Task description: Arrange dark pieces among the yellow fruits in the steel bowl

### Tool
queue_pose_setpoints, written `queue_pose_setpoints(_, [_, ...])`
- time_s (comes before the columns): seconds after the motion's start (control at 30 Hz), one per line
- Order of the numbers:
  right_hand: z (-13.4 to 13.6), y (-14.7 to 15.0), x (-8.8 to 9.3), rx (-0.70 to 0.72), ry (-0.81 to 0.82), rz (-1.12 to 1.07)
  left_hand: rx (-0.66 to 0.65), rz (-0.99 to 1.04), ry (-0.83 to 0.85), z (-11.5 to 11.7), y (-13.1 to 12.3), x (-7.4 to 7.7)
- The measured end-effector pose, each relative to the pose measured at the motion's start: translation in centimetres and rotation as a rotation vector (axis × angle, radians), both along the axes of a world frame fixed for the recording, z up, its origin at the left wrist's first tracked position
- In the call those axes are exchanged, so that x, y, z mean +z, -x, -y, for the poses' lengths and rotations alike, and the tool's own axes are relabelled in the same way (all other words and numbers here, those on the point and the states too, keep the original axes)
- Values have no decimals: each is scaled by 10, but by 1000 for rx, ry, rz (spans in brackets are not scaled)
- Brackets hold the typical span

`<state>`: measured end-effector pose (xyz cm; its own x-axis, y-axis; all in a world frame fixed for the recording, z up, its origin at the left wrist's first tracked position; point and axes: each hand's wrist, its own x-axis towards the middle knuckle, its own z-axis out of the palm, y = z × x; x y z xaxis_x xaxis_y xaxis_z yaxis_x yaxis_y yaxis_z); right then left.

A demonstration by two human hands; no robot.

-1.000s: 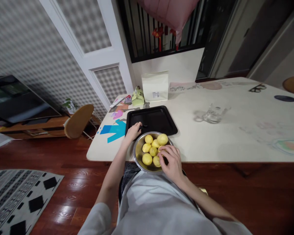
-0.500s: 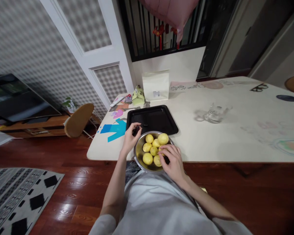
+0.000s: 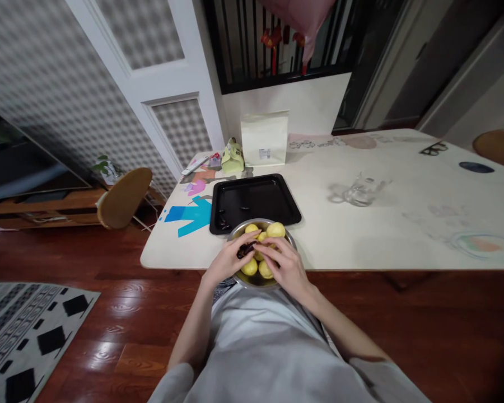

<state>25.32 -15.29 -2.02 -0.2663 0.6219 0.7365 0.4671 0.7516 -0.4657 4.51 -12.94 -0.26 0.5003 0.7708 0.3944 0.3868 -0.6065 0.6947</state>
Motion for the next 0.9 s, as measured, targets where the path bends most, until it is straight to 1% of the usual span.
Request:
queue_pose_setpoints(0.13, [-4,2,1,-16,5,36,-50,-71,14,5,-2,3])
queue_pose_setpoints(0.27, [-8,2,2,-24,9,55,-44,-95,37,6,-3,4])
queue_pose_setpoints(0.4, [-7,-4,4,-42,39,70,-49,-72,69,5,-3,2])
queue_pose_setpoints(0.53, [-2,-14,8,-161,103,66,42,-68,47,4,-5,0])
queue_pose_setpoints(0.63, [2,-20,9,-235,130,111,101,-65,10,4,-7,-1])
queue_pose_setpoints(0.9, [5,-22,3,-311,156,213,96,-90,1,2,-8,-3])
